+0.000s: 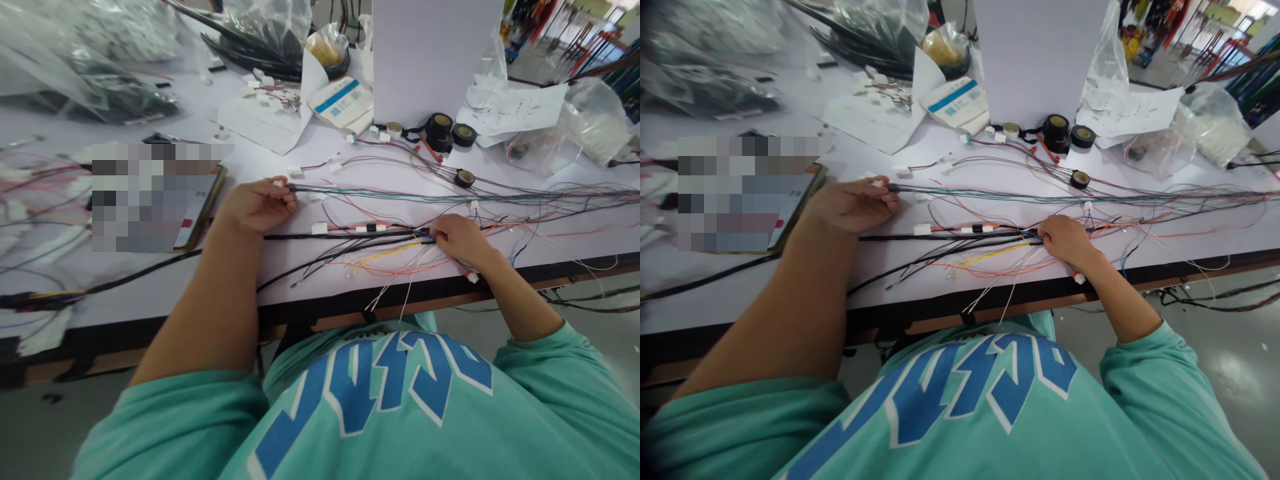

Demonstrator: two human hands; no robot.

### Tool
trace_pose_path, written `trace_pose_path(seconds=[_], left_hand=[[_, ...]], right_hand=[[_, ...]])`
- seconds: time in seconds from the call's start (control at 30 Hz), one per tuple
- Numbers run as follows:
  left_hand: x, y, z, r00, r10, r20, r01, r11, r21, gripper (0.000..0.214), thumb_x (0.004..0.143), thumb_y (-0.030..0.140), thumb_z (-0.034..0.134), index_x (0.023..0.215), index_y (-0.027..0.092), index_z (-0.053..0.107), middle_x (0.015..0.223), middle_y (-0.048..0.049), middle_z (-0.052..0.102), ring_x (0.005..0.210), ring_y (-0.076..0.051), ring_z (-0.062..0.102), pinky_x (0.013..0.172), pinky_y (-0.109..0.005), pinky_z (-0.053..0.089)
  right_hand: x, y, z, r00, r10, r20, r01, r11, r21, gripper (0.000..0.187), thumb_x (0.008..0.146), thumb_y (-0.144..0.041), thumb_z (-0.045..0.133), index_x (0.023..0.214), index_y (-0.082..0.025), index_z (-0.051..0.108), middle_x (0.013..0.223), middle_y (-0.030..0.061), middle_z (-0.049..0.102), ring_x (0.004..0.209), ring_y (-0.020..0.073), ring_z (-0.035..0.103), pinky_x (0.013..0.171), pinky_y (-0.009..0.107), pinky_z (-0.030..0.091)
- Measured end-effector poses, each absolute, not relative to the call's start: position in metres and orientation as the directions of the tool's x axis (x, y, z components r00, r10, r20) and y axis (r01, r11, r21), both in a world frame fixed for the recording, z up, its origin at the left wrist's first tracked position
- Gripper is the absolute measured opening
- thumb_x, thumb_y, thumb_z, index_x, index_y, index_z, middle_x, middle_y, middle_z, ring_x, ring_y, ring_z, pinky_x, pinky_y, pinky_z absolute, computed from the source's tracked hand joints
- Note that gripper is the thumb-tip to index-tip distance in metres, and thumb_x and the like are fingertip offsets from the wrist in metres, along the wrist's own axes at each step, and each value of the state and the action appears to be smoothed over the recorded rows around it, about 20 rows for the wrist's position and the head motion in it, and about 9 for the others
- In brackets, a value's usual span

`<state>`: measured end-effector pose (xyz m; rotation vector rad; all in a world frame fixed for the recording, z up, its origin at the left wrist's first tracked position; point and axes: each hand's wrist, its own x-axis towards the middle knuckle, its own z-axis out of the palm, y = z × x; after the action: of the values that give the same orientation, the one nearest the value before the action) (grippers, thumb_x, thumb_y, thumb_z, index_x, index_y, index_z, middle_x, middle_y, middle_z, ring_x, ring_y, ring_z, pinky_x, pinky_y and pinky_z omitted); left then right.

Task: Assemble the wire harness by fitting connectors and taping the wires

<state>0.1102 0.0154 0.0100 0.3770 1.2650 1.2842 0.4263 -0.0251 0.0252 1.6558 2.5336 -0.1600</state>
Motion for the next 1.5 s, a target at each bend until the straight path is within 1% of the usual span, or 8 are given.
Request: trace_pose_path(seconds=[0.43, 0.53, 0.73, 0.93, 1.13, 1.33, 1.4, 1.5], left_hand=[[0.11, 0.015, 0.01, -0.22, 0.85, -0.479, -0.483, 0.332, 0.81, 0.027, 0.054, -0.013, 0.041, 0.06, 0.013, 0.049, 0.044, 0.0023, 0.042, 0.04, -0.006, 0.038, 0.042, -0.017, 0.036], [0.108, 0.017, 0.006, -0.213, 0.853, -0.477, -0.488, 0.33, 0.808, 0.027, 0.056, -0.013, 0.042, 0.061, 0.013, 0.048, 0.045, 0.0025, 0.043, 0.04, -0.006, 0.038, 0.042, -0.017, 0.036], [0.109, 0.017, 0.006, -0.196, 0.846, -0.496, -0.546, 0.326, 0.772, 0.028, 0.058, -0.013, 0.04, 0.061, 0.013, 0.049, 0.043, 0.0034, 0.042, 0.039, -0.005, 0.037, 0.042, -0.015, 0.034], [0.11, 0.017, 0.004, -0.187, 0.85, -0.492, -0.557, 0.321, 0.766, 0.025, 0.055, -0.01, 0.042, 0.058, 0.014, 0.048, 0.042, 0.005, 0.04, 0.037, -0.005, 0.038, 0.042, -0.015, 0.034], [0.106, 0.018, -0.001, -0.136, 0.877, -0.46, -0.56, 0.315, 0.766, 0.026, 0.053, -0.009, 0.043, 0.063, 0.014, 0.048, 0.044, 0.0064, 0.042, 0.037, -0.005, 0.042, 0.041, -0.014, 0.037], [0.105, 0.018, -0.003, -0.122, 0.882, -0.456, -0.592, 0.304, 0.746, 0.025, 0.056, -0.01, 0.042, 0.062, 0.014, 0.047, 0.043, 0.0049, 0.043, 0.035, -0.007, 0.042, 0.039, -0.015, 0.038], [0.105, 0.018, -0.004, -0.11, 0.884, -0.454, -0.608, 0.301, 0.735, 0.026, 0.055, -0.01, 0.042, 0.063, 0.014, 0.048, 0.043, 0.0047, 0.043, 0.035, -0.007, 0.043, 0.039, -0.015, 0.038], [0.105, 0.018, -0.004, -0.107, 0.887, -0.45, -0.623, 0.293, 0.725, 0.027, 0.055, -0.011, 0.042, 0.063, 0.013, 0.048, 0.044, 0.0046, 0.044, 0.036, -0.007, 0.043, 0.039, -0.015, 0.038]], right_hand=[[0.412, -0.021, 0.028, -0.401, 0.883, -0.242, 0.88, 0.445, 0.164, 0.031, 0.089, -0.015, 0.036, 0.097, -0.013, 0.066, 0.099, 0.0152, 0.067, 0.095, 0.0236, 0.061, 0.069, 0.029, 0.039], [0.419, -0.019, 0.024, -0.404, 0.899, -0.167, 0.905, 0.42, 0.074, 0.026, 0.084, -0.015, 0.04, 0.085, -0.015, 0.065, 0.089, 0.0113, 0.068, 0.086, 0.0205, 0.06, 0.067, 0.027, 0.037], [0.438, -0.015, 0.011, -0.226, 0.974, 0.022, 0.929, 0.223, -0.295, 0.011, 0.071, -0.019, 0.045, 0.069, -0.019, 0.056, 0.071, 0.0031, 0.064, 0.065, 0.0149, 0.053, 0.059, 0.025, 0.035], [0.437, -0.016, 0.002, -0.239, 0.97, 0.046, 0.929, 0.242, -0.281, 0.002, 0.065, -0.023, 0.05, 0.067, -0.023, 0.05, 0.066, 0.0017, 0.061, 0.064, 0.0175, 0.052, 0.054, 0.027, 0.027], [0.445, -0.001, -0.004, -0.152, 0.988, 0.033, 0.744, 0.137, -0.654, 0.01, 0.069, -0.031, 0.049, 0.075, -0.023, 0.049, 0.07, 0.0004, 0.061, 0.066, 0.0161, 0.056, 0.061, 0.027, 0.04], [0.44, -0.007, 0.015, -0.43, 0.9, -0.071, 0.856, 0.382, -0.348, 0.012, 0.067, -0.03, 0.051, 0.064, -0.021, 0.058, 0.068, 0.0037, 0.063, 0.066, 0.0174, 0.054, 0.058, 0.028, 0.034], [0.442, -0.005, 0.021, -0.449, 0.884, -0.131, 0.817, 0.347, -0.46, 0.016, 0.067, -0.035, 0.054, 0.063, -0.021, 0.06, 0.069, 0.0039, 0.064, 0.067, 0.0175, 0.054, 0.06, 0.029, 0.036], [0.452, 0.002, 0.025, -0.376, 0.9, -0.219, 0.606, 0.06, -0.793, 0.024, 0.062, -0.046, 0.059, 0.063, -0.022, 0.056, 0.058, 0.0, 0.058, 0.057, 0.0146, 0.051, 0.059, 0.029, 0.039]])
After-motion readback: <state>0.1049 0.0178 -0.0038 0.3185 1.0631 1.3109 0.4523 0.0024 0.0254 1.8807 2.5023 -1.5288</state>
